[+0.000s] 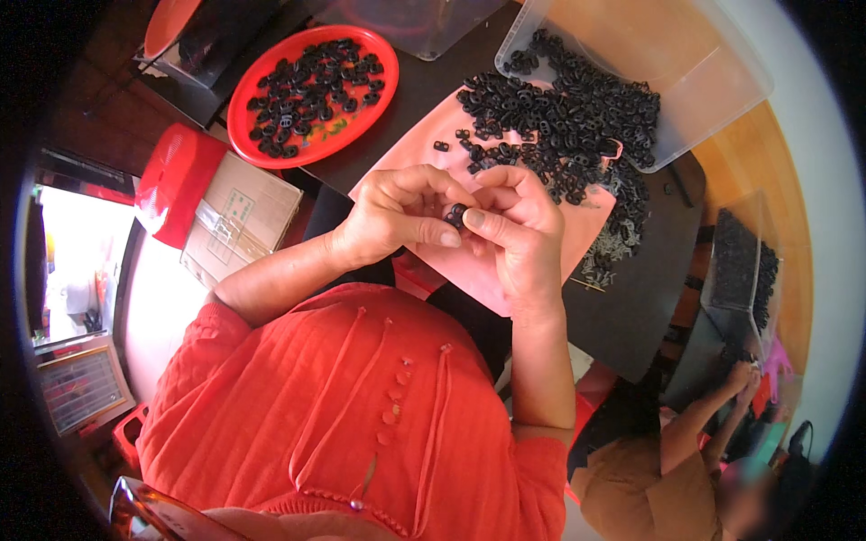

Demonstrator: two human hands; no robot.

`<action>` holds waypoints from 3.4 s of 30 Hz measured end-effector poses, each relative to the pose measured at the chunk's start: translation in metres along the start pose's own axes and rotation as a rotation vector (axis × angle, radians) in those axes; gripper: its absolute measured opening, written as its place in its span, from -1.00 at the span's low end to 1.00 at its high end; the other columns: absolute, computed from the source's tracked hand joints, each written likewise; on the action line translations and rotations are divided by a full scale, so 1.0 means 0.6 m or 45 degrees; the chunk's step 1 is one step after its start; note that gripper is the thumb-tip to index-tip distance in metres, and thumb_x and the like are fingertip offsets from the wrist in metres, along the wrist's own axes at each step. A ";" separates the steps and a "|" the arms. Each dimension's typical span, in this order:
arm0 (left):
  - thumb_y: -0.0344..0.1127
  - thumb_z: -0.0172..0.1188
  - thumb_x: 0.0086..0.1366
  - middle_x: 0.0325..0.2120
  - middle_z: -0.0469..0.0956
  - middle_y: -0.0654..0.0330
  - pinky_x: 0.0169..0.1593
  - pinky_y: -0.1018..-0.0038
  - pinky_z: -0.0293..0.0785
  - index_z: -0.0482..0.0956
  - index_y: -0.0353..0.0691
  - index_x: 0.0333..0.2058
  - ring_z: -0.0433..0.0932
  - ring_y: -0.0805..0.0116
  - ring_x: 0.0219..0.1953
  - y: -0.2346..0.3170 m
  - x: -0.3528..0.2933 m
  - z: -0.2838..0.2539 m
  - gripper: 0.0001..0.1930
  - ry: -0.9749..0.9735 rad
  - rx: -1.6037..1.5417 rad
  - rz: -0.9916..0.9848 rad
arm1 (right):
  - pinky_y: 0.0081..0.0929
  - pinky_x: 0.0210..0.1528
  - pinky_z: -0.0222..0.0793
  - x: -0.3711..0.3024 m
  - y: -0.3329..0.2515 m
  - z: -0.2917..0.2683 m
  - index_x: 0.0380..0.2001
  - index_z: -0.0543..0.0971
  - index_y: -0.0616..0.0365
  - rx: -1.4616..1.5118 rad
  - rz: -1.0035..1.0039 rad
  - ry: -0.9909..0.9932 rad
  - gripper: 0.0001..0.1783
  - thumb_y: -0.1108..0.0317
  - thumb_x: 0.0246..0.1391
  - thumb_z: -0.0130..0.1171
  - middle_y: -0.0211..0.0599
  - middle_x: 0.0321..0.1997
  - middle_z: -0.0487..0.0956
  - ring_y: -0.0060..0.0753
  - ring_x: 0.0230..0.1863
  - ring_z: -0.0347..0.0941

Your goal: The person assembles plastic cord locks by inserting small inner pieces into the lock bodies by hand.

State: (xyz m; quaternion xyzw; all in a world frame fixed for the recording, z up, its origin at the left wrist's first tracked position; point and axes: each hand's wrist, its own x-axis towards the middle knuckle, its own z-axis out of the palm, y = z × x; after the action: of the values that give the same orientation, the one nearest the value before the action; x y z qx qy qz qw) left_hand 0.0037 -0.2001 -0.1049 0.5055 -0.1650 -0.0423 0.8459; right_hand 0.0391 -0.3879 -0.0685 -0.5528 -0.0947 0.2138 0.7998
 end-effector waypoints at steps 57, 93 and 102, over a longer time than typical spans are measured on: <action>-0.60 0.40 0.16 -0.29 0.59 0.14 -0.39 0.56 0.62 0.58 -0.38 -0.22 0.64 0.39 -0.35 -0.012 -0.018 -0.002 -0.78 -0.068 0.074 0.233 | -0.70 -0.57 0.18 -0.037 0.020 0.000 -0.32 0.56 0.33 -0.007 0.101 -0.129 -0.79 0.35 0.30 0.20 -0.42 -0.56 0.46 -0.67 -0.64 0.31; -0.50 0.27 -0.03 -0.45 0.38 0.18 -0.30 0.26 0.42 0.52 -0.21 -0.47 0.43 0.16 -0.33 -0.007 0.149 0.007 -0.87 -0.619 1.921 0.897 | -0.61 -0.33 0.38 -0.087 -0.006 -0.160 -0.31 0.55 0.28 -0.920 -0.539 0.488 -0.90 0.61 0.09 0.27 -0.38 -0.40 0.58 -0.65 -0.42 0.45; -0.39 0.25 -0.12 -0.42 0.40 0.16 -0.30 0.28 0.36 0.48 -0.19 -0.50 0.42 0.14 -0.28 -0.050 0.166 0.040 -0.84 -0.692 2.048 1.028 | -0.48 -0.35 0.42 -0.055 -0.001 -0.124 -0.36 0.52 0.25 -1.156 -0.661 0.420 -0.86 0.62 0.03 0.28 -0.24 -0.39 0.55 -0.37 -0.43 0.52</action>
State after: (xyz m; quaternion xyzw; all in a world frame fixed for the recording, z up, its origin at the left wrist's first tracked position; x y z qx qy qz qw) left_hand 0.0929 -0.2590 -0.0970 0.8154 -0.4994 0.2644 0.1258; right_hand 0.0388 -0.4658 -0.0930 -0.8271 -0.1842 -0.1424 0.5116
